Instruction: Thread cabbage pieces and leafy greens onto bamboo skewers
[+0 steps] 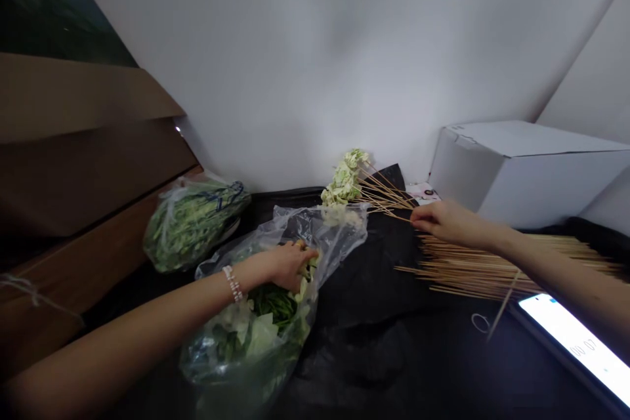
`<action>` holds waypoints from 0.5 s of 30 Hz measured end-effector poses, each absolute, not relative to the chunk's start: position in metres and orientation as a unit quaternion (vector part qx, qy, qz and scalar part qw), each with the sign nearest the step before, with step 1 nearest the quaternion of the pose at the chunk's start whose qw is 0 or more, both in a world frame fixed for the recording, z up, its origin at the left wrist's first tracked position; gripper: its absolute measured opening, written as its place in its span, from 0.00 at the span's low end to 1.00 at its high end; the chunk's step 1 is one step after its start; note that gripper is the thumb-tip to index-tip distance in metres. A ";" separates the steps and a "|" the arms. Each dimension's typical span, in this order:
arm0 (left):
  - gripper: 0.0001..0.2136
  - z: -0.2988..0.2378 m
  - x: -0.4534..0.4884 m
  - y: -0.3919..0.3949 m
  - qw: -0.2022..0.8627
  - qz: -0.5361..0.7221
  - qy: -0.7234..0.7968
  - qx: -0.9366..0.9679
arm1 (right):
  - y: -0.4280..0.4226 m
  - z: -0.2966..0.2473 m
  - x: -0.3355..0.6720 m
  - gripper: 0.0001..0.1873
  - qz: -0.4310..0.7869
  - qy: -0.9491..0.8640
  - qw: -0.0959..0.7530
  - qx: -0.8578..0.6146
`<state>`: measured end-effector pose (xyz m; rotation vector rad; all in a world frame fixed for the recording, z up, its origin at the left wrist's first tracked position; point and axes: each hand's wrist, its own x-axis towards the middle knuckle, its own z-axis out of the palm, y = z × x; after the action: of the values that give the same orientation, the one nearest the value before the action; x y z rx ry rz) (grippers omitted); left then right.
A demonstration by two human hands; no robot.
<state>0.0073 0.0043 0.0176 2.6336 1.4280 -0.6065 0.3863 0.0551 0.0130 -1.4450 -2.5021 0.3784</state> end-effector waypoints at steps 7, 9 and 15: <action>0.22 0.034 0.011 0.009 0.050 -0.166 0.430 0.886 | 0.051 0.023 0.390 0.14 0.130 -0.844 0.145 -0.500; 0.19 0.046 0.008 0.011 0.060 -0.134 0.428 0.892 | 0.046 0.029 0.389 0.14 0.142 -0.845 0.153 -0.492; 0.16 0.078 -0.011 0.015 0.201 -0.004 0.440 0.875 | 0.038 0.046 0.380 0.14 0.153 -0.837 0.162 -0.499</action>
<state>-0.0110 0.0151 0.0782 2.4448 1.2297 -0.0106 0.3804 0.0376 0.0461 -1.4258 -2.3900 0.4369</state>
